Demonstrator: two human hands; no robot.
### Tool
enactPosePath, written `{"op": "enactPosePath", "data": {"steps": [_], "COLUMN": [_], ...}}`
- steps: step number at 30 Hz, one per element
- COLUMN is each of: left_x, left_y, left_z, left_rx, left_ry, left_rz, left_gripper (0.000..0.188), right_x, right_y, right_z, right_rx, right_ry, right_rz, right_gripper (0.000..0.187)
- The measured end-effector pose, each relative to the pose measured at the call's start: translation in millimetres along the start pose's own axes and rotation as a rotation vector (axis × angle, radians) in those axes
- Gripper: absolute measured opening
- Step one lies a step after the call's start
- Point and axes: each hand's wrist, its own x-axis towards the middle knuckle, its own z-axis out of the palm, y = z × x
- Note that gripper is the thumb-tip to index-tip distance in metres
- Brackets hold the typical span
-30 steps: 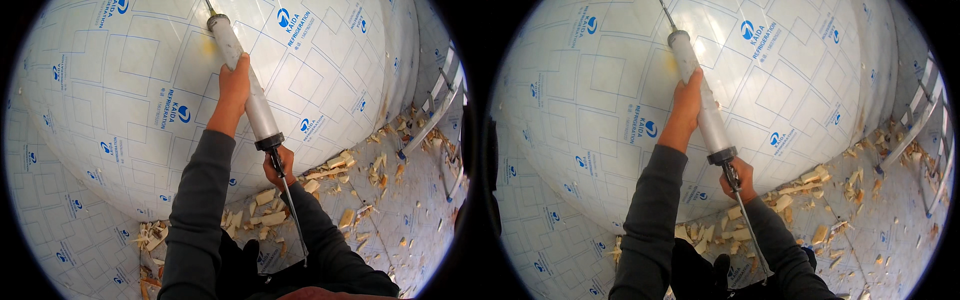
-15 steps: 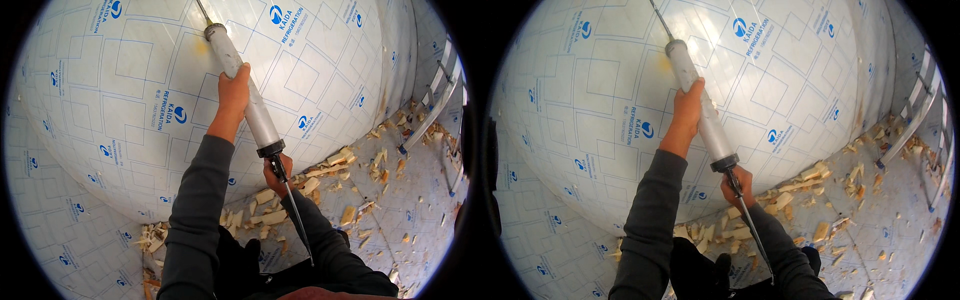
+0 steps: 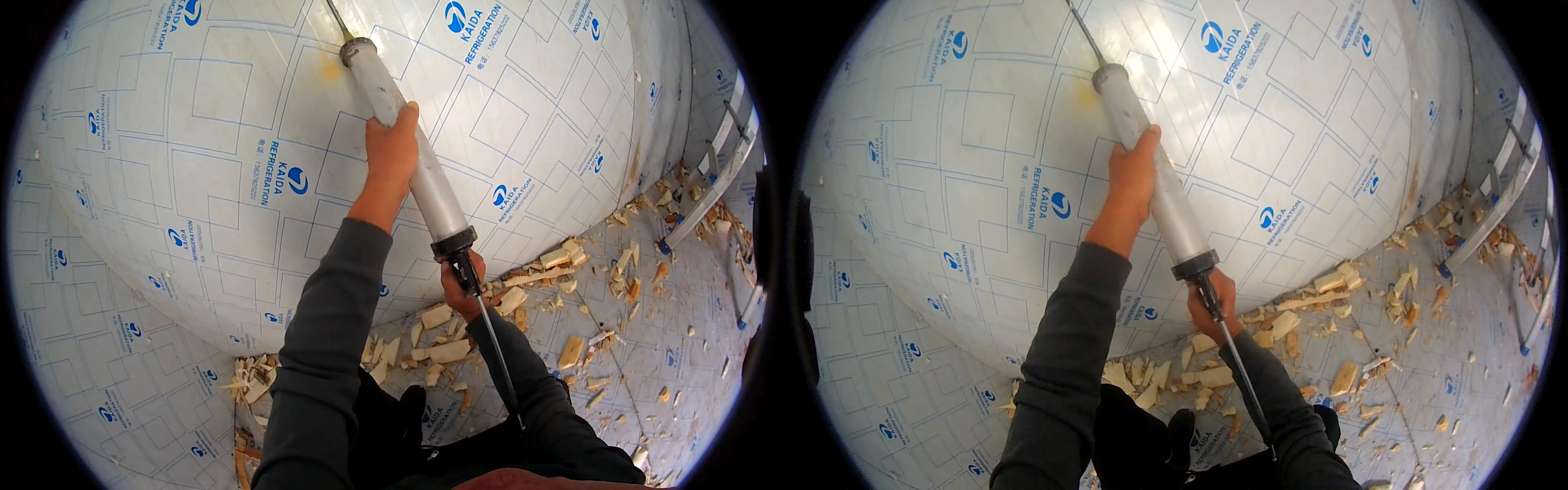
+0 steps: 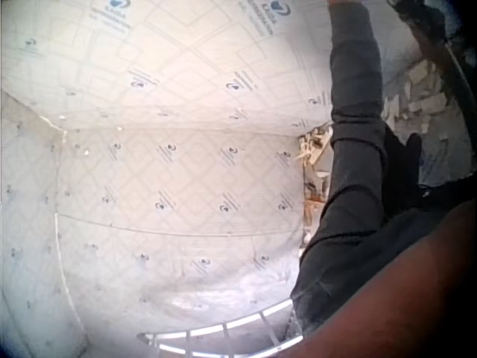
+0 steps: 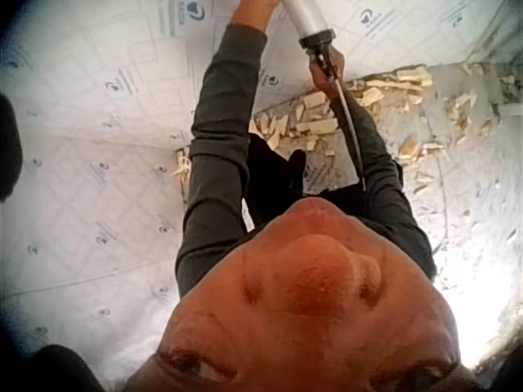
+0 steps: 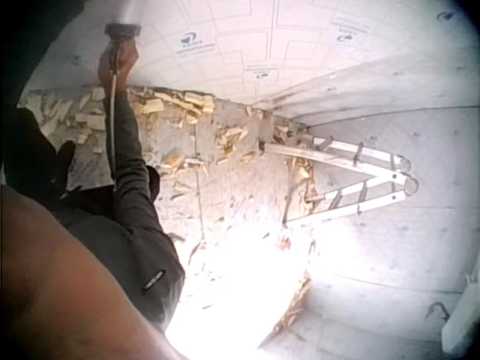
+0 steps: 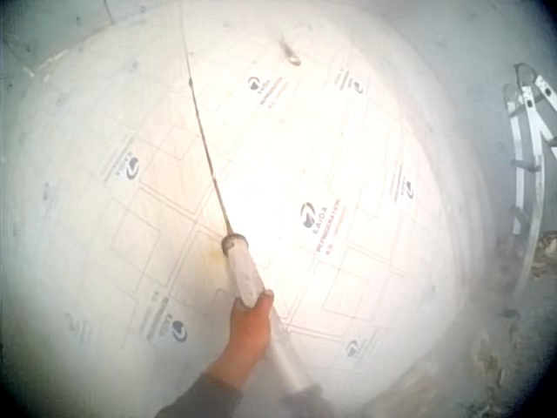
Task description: The person uses a caulking gun to apply sealant along the seams of white insulation panels inside a refrigeration unit. The person moves around the interior, applying sealant to vertical and horizontal joints between the panels.
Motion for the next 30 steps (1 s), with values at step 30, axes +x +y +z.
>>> {"op": "enactPosePath", "data": {"steps": [30], "left_x": [-37.4], "left_y": [-45.4], "left_z": [10.3], "left_rx": [-0.095], "left_ry": [0.035], "left_rz": [-0.117], "left_gripper": [0.052], "right_x": [-82.8], "right_y": [37.3], "right_z": [-24.6], "right_rx": [-0.005], "right_ry": [0.079], "right_rz": [0.179], "right_gripper": [0.014]}}
